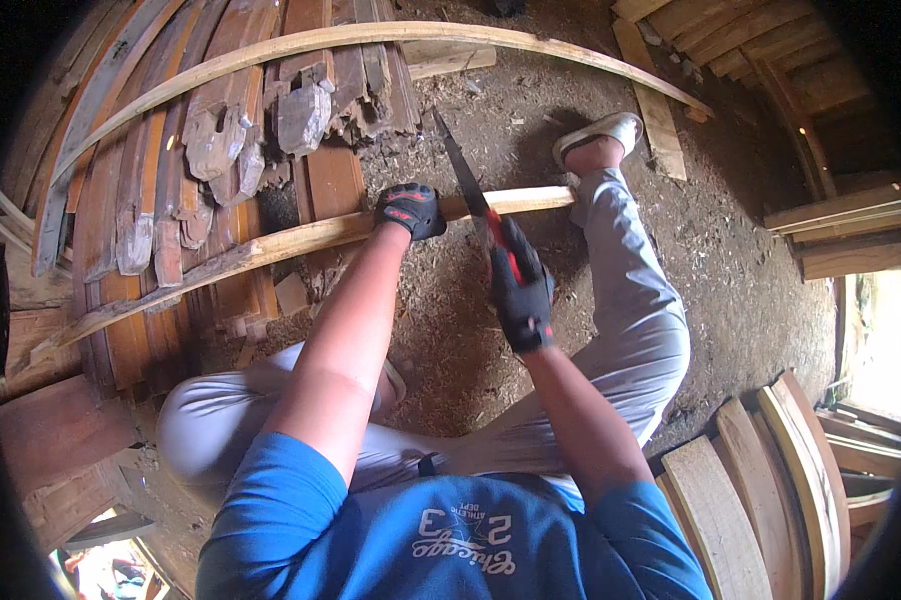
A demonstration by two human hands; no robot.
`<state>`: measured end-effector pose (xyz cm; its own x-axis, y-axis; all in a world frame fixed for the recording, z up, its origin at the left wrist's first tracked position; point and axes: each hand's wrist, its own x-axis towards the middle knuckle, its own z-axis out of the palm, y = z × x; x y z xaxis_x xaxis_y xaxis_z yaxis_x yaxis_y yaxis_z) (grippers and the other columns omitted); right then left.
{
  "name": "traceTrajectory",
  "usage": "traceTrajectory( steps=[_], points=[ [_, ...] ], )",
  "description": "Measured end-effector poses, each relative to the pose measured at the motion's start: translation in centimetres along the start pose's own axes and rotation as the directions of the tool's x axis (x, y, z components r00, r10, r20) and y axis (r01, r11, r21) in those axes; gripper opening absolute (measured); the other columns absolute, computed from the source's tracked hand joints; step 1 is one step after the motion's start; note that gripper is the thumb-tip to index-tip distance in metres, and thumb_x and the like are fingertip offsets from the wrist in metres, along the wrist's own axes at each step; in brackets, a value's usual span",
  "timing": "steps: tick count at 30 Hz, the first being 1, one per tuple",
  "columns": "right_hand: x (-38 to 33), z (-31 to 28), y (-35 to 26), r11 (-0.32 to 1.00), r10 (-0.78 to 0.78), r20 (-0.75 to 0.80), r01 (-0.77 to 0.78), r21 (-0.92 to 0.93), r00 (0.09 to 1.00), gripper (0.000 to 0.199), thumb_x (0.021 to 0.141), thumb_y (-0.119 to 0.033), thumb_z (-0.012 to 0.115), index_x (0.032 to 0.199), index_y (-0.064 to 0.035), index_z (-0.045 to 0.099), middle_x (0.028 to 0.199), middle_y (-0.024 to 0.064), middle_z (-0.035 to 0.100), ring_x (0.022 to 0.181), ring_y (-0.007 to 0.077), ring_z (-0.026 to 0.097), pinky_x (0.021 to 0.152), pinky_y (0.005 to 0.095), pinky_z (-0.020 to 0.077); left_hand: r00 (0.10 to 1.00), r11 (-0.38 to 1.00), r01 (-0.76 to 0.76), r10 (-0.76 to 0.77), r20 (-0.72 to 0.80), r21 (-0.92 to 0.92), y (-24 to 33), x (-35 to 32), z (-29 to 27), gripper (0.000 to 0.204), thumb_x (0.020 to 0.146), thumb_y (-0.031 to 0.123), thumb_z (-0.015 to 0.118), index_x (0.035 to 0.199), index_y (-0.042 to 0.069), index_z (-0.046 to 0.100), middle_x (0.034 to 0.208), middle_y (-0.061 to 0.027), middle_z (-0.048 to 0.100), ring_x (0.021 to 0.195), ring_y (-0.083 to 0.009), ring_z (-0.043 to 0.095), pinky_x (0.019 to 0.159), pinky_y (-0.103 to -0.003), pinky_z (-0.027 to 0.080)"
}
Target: The person sits on the ground and uses a hand saw to cut a long, thin piece of wood. They hold the wood steady with one hand and saw with the other, eventually cutting through the piece. The person then stands up and walks toward a group of other people working nearby.
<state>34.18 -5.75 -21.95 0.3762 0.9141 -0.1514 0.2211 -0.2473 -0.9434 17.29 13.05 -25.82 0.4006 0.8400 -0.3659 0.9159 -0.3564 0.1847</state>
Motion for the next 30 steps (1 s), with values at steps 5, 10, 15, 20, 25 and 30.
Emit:
traceTrajectory(
  steps=[5, 10, 15, 20, 25, 30],
  points=[
    [-9.8, -6.6, -7.4, 0.981, 0.167, 0.133, -0.151, -0.120, 0.977, 0.048, 0.105, -0.023, 0.059, 0.149, -0.0049, 0.056, 0.140, 0.0165, 0.067, 0.129, 0.0244, 0.064, 0.110, 0.0379, 0.0467, 0.999, 0.999, 0.030, -0.029, 0.041, -0.016, 0.2, -0.2, -0.4, 0.040, 0.080, 0.035, 0.069, 0.110, 0.011, 0.080, 0.118, -0.0174, 0.076, 0.109, -0.0346, 0.074, 0.097, -0.046, 0.058],
    [-4.7, -3.7, -5.3, 0.986, -0.030, 0.066, 0.040, -0.164, 0.997, 0.047, 0.104, -0.025, 0.061, 0.147, -0.0050, 0.059, 0.136, 0.0174, 0.069, 0.127, 0.0286, 0.066, 0.109, 0.0391, 0.0478, 0.999, 0.999, 0.036, -0.036, 0.026, -0.021, -0.6, 0.2, 0.1, 0.039, 0.079, 0.035, 0.069, 0.108, 0.011, 0.080, 0.116, -0.0170, 0.076, 0.109, -0.0346, 0.074, 0.096, -0.046, 0.058],
    [6.9, 3.1, 0.5, 0.971, -0.213, -0.047, 0.206, -0.118, 0.976, 0.046, 0.103, -0.029, 0.064, 0.142, -0.0040, 0.063, 0.136, 0.0195, 0.069, 0.130, 0.0322, 0.064, 0.109, 0.0390, 0.0485, 1.000, 1.000, -0.022, 0.023, 0.004, -0.009, 0.6, 0.9, -0.1, 0.039, 0.078, 0.037, 0.070, 0.110, 0.016, 0.080, 0.115, -0.0179, 0.076, 0.109, -0.0352, 0.074, 0.096, -0.047, 0.058],
    [3.8, 2.4, -3.3, 0.996, -0.088, 0.045, 0.089, -0.012, 0.995, 0.044, 0.103, -0.027, 0.064, 0.141, -0.0042, 0.064, 0.142, 0.0194, 0.065, 0.134, 0.0309, 0.062, 0.112, 0.0392, 0.0469, 0.996, 1.000, 0.012, -0.011, 0.083, -0.012, -0.6, 0.2, -0.8, 0.043, 0.078, 0.038, 0.070, 0.113, 0.014, 0.080, 0.120, -0.0164, 0.076, 0.111, -0.0344, 0.073, 0.097, -0.046, 0.058],
    [-7.3, -4.3, -3.9, 0.968, -0.090, 0.092, 0.109, -0.225, 0.992, 0.046, 0.105, -0.023, 0.059, 0.147, -0.0054, 0.058, 0.143, 0.0198, 0.064, 0.136, 0.0312, 0.060, 0.113, 0.0390, 0.0450, 0.992, 0.999, 0.023, -0.017, 0.127, -0.043, -0.2, 0.2, -1.4, 0.047, 0.076, 0.038, 0.071, 0.112, 0.010, 0.080, 0.119, -0.0172, 0.076, 0.109, -0.0337, 0.074, 0.096, -0.045, 0.058],
    [-7.5, -5.2, -7.9, 0.984, 0.161, 0.128, -0.148, -0.101, 0.979, 0.048, 0.105, -0.022, 0.060, 0.149, -0.0056, 0.057, 0.143, 0.0162, 0.065, 0.135, 0.0256, 0.061, 0.113, 0.0369, 0.0452, 0.991, 0.999, 0.012, -0.006, 0.136, -0.044, -1.0, 0.6, -0.8, 0.045, 0.077, 0.037, 0.070, 0.111, 0.010, 0.080, 0.116, -0.0177, 0.076, 0.108, -0.0348, 0.074, 0.096, -0.044, 0.058]
  ],
)
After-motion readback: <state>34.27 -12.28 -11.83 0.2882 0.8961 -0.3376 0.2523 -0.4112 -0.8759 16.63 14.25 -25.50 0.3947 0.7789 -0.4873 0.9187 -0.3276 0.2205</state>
